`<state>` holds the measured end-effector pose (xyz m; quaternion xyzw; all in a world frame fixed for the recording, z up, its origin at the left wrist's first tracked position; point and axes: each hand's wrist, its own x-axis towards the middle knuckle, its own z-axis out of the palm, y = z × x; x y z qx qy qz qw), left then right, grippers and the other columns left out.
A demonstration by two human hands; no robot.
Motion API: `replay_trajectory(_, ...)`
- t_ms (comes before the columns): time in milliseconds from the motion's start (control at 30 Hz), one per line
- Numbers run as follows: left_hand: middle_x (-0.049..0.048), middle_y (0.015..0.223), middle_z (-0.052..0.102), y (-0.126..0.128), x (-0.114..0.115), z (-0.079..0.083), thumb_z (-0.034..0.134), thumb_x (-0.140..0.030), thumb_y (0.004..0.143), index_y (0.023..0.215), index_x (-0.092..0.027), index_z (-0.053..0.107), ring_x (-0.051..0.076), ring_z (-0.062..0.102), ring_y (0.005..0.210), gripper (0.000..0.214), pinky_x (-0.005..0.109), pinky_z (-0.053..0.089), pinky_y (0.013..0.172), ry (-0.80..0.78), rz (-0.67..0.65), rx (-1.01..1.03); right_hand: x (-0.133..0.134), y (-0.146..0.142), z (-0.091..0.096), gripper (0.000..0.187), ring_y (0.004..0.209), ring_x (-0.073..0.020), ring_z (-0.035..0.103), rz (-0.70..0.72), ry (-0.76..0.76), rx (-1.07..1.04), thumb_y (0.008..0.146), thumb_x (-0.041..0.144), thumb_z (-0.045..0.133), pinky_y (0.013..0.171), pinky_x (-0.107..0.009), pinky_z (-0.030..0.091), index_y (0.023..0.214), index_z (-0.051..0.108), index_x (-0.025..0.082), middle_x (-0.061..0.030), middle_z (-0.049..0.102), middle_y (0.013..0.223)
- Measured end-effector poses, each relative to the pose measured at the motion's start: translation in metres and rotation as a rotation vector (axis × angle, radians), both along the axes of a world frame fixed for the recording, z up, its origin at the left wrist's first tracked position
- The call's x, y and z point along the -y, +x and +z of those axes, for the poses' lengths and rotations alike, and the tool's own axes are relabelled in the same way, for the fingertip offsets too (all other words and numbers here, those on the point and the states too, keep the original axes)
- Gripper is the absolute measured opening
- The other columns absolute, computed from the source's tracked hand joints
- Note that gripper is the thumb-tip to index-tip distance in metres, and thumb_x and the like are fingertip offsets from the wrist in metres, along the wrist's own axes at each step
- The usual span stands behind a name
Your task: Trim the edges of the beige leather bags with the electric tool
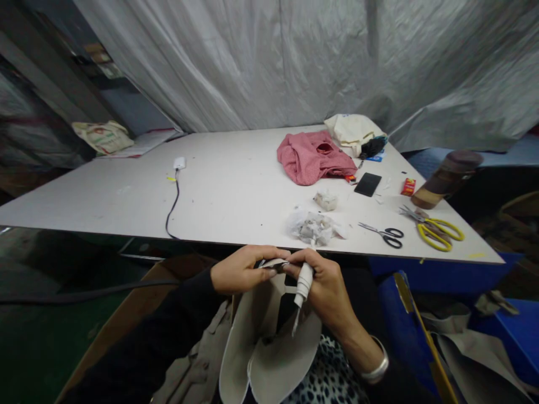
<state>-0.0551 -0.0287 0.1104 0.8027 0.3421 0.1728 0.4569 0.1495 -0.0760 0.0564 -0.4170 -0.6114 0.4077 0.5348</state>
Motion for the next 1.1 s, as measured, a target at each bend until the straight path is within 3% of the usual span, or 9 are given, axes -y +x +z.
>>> replay_trajectory(133,0.0079,0.112,0.077,0.004,-0.009,-0.019,0.072,-0.027,0.084,0.119,-0.014,0.073,0.023,0.069,0.105,0.038,0.034,0.051,0.097,-0.064,0.100,0.049,-0.008,-0.006,-0.007,0.008,0.066,-0.0146,0.062,-0.075,-0.013,0.025,0.091,0.029,0.073,0.063,-0.024,0.047,0.092,0.074,0.021,0.0000,0.072,0.077)
replay_trajectory(300,0.0038,0.083,0.073,0.001,-0.015,-0.028,0.072,-0.033,0.084,0.089,-0.013,0.075,0.018,0.064,0.081,0.020,0.029,0.049,0.077,-0.066,0.276,0.058,-0.016,-0.013,-0.006,0.013,0.070,-0.0144,0.066,-0.015,-0.010,0.046,0.095,0.033,0.069,0.068,-0.024,0.051,0.095,0.073,0.021,-0.0007,0.073,0.082)
replay_trajectory(400,0.0033,0.074,0.067,-0.032,-0.034,-0.026,0.077,-0.036,0.081,0.077,-0.014,0.072,0.017,0.059,0.073,0.023,0.028,0.046,0.070,-0.168,0.282,0.099,-0.020,-0.002,-0.012,0.026,0.076,-0.0162,0.070,0.017,-0.026,0.000,0.100,0.046,0.062,0.073,-0.026,0.054,0.107,0.070,0.022,-0.0023,0.076,0.086)
replay_trajectory(467,0.0032,0.071,0.065,-0.063,-0.052,-0.029,0.082,-0.042,0.076,0.073,-0.015,0.068,0.017,0.058,0.069,0.030,0.029,0.046,0.066,-0.286,0.364,0.243,-0.025,0.014,-0.023,0.040,0.081,-0.0180,0.072,-0.021,-0.027,-0.048,0.102,0.056,0.055,0.078,-0.029,0.056,0.121,0.066,0.023,-0.0036,0.076,0.090)
replay_trajectory(600,0.0012,0.063,0.055,-0.096,-0.077,-0.055,0.086,-0.042,0.073,0.070,-0.016,0.064,0.014,0.050,0.059,0.034,0.029,0.045,0.060,-0.546,0.315,0.648,-0.037,0.055,-0.049,0.051,0.077,-0.0170,0.067,-0.210,-0.101,-0.016,0.103,0.063,0.046,0.072,-0.029,0.054,0.124,0.071,0.024,-0.0052,0.073,0.092)
replay_trajectory(700,0.0013,0.063,0.056,-0.069,-0.070,-0.089,0.088,-0.038,0.069,0.069,-0.015,0.064,0.012,0.048,0.055,0.033,0.027,0.042,0.056,-0.744,0.230,0.657,-0.049,0.076,-0.062,0.043,0.070,-0.0162,0.063,-0.415,-0.179,0.022,0.100,0.057,0.056,0.069,-0.029,0.053,0.108,0.076,0.021,-0.0036,0.070,0.082)
replay_trajectory(800,0.0032,0.066,0.060,-0.014,-0.047,-0.116,0.086,-0.044,0.069,0.071,-0.013,0.067,0.014,0.051,0.058,0.036,0.026,0.039,0.058,-0.775,0.292,0.462,-0.060,0.084,-0.068,0.034,0.069,-0.0165,0.064,-0.491,-0.200,0.033,0.095,0.052,0.065,0.068,-0.030,0.053,0.102,0.073,0.020,-0.0020,0.070,0.079)
replay_trajectory(933,0.0021,0.068,0.062,0.048,-0.022,-0.130,0.077,-0.035,0.074,0.073,-0.013,0.068,0.015,0.052,0.065,0.023,0.027,0.039,0.064,-0.609,0.406,0.247,-0.074,0.083,-0.073,0.027,0.070,-0.0171,0.064,-0.499,-0.181,0.118,0.092,0.046,0.071,0.069,-0.030,0.052,0.100,0.069,0.020,0.0001,0.069,0.077)
replay_trajectory(1100,0.0019,0.073,0.062,0.072,-0.017,-0.135,0.060,-0.030,0.085,0.078,-0.015,0.065,0.019,0.055,0.074,0.017,0.029,0.040,0.070,-0.370,0.503,0.091,-0.088,0.078,-0.082,0.021,0.087,-0.0207,0.070,-0.510,-0.033,0.219,0.093,0.040,0.073,0.084,-0.034,0.055,0.095,0.074,0.019,-0.0041,0.076,0.093)
